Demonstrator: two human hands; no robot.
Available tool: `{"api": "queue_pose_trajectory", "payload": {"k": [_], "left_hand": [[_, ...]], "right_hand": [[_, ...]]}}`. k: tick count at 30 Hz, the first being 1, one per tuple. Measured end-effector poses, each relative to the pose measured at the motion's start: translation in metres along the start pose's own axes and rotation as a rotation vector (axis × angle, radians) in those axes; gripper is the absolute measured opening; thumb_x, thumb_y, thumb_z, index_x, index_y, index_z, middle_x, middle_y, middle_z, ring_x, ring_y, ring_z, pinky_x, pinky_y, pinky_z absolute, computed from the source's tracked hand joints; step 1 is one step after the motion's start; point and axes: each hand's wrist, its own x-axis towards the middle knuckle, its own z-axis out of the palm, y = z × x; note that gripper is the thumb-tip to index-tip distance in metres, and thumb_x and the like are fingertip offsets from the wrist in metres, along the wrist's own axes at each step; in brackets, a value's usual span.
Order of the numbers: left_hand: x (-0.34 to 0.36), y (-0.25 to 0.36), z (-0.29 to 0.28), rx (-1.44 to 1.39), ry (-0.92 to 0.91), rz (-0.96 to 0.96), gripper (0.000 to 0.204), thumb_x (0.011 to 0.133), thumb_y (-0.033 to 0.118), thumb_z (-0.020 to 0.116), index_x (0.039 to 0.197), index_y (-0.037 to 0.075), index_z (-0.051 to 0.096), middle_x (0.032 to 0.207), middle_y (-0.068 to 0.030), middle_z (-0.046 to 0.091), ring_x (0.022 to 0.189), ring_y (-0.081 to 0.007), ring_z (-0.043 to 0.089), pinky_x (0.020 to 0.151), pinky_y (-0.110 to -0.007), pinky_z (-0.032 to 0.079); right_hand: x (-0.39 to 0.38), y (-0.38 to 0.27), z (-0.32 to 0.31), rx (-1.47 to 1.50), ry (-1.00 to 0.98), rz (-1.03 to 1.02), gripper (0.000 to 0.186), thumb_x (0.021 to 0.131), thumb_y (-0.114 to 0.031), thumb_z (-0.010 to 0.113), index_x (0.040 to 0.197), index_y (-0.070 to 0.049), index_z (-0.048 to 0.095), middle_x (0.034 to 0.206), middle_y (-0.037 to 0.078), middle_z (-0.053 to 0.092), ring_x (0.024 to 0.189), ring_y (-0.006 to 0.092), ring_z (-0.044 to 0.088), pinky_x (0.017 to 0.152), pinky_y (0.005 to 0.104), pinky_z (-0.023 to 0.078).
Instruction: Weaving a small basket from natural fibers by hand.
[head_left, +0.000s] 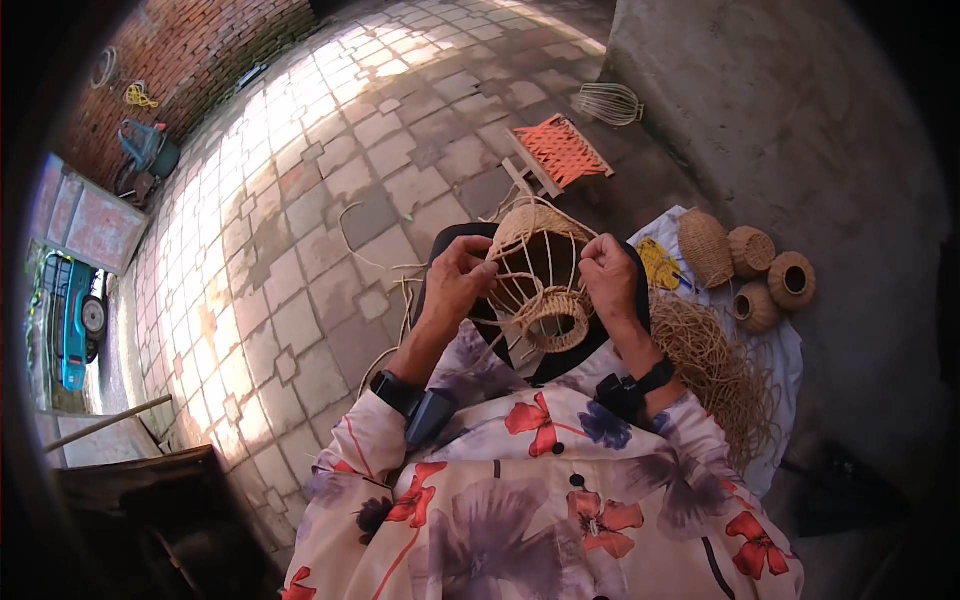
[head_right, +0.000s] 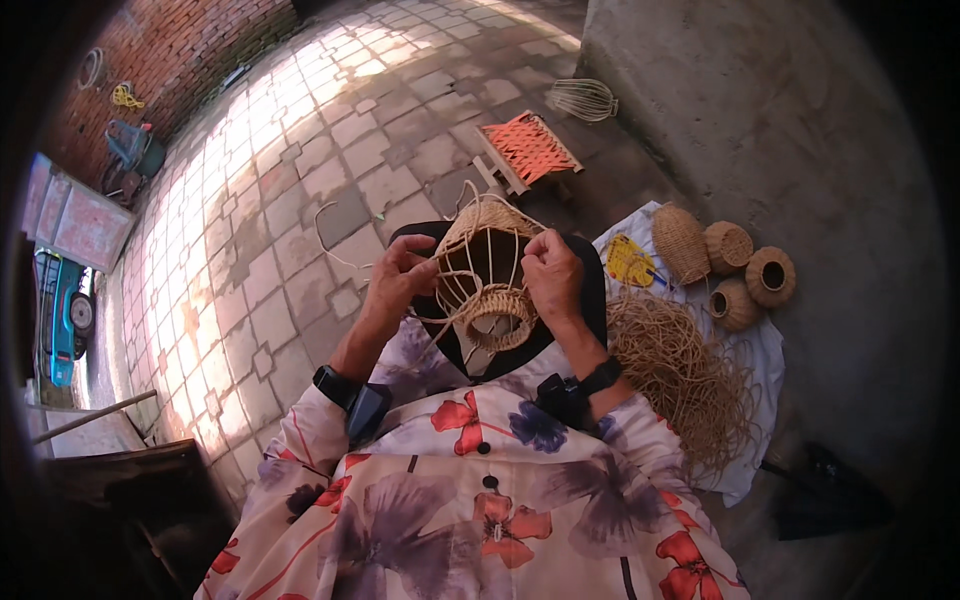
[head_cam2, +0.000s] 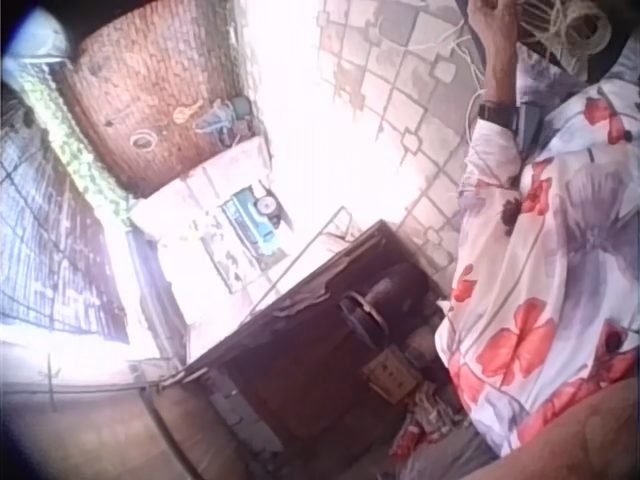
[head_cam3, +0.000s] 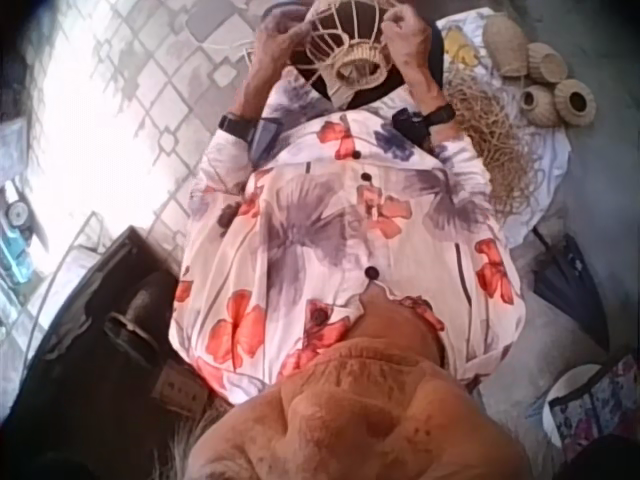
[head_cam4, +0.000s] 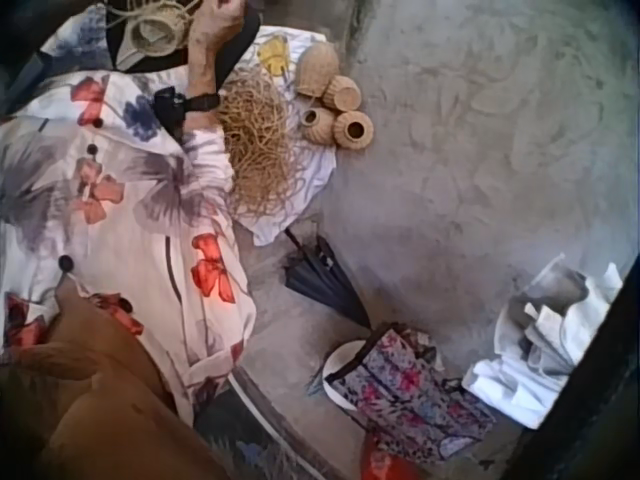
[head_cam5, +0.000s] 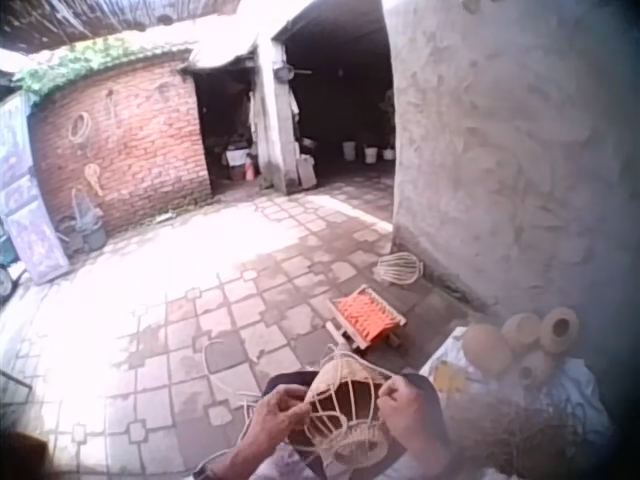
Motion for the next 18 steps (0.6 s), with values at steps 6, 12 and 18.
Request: {"api": "queue_pose_trajectory", "payload": {"k": [6, 12, 18], "left_hand": [[-0.007, -0.006, -0.029, -0.146, -0.138, -0.254, 0.02, 0.088, 0.014, 0.065, 0.103, 0.002, 0.058, 0.084, -0.0045, 0.064, 0.071, -0.0117, 0.064, 0.065, -0.022, 0.053], [0.009, -0.005, -0.005, -0.389, -0.163, -0.289, 0.015, 0.089, 0.016, 0.065, 0.097, 0.005, 0.06, 0.082, -0.0022, 0.064, 0.069, -0.009, 0.064, 0.061, -0.021, 0.054], [0.016, -0.007, 0.009, 0.088, -0.059, -0.146, 0.011, 0.086, 0.019, 0.069, 0.089, 0.01, 0.065, 0.073, 0.0031, 0.061, 0.055, -0.0053, 0.054, 0.046, -0.018, 0.041]], "right_hand": [[0.001, 0.018, -0.003, 0.237, -0.06, 0.161, 0.004, 0.076, 0.002, 0.055, 0.078, -0.001, 0.055, 0.059, 0.001, 0.053, 0.053, 0.0056, 0.05, 0.05, 0.0239, 0.042], [-0.001, 0.016, -0.002, 0.167, -0.063, 0.168, 0.003, 0.075, 0.001, 0.055, 0.078, -0.001, 0.056, 0.059, 0.002, 0.051, 0.055, 0.0067, 0.049, 0.05, 0.0252, 0.042], [-0.005, 0.019, -0.002, 0.203, -0.066, 0.218, 0.003, 0.076, 0.002, 0.055, 0.078, -0.001, 0.056, 0.06, 0.001, 0.054, 0.054, 0.0057, 0.049, 0.051, 0.0243, 0.042]]}}
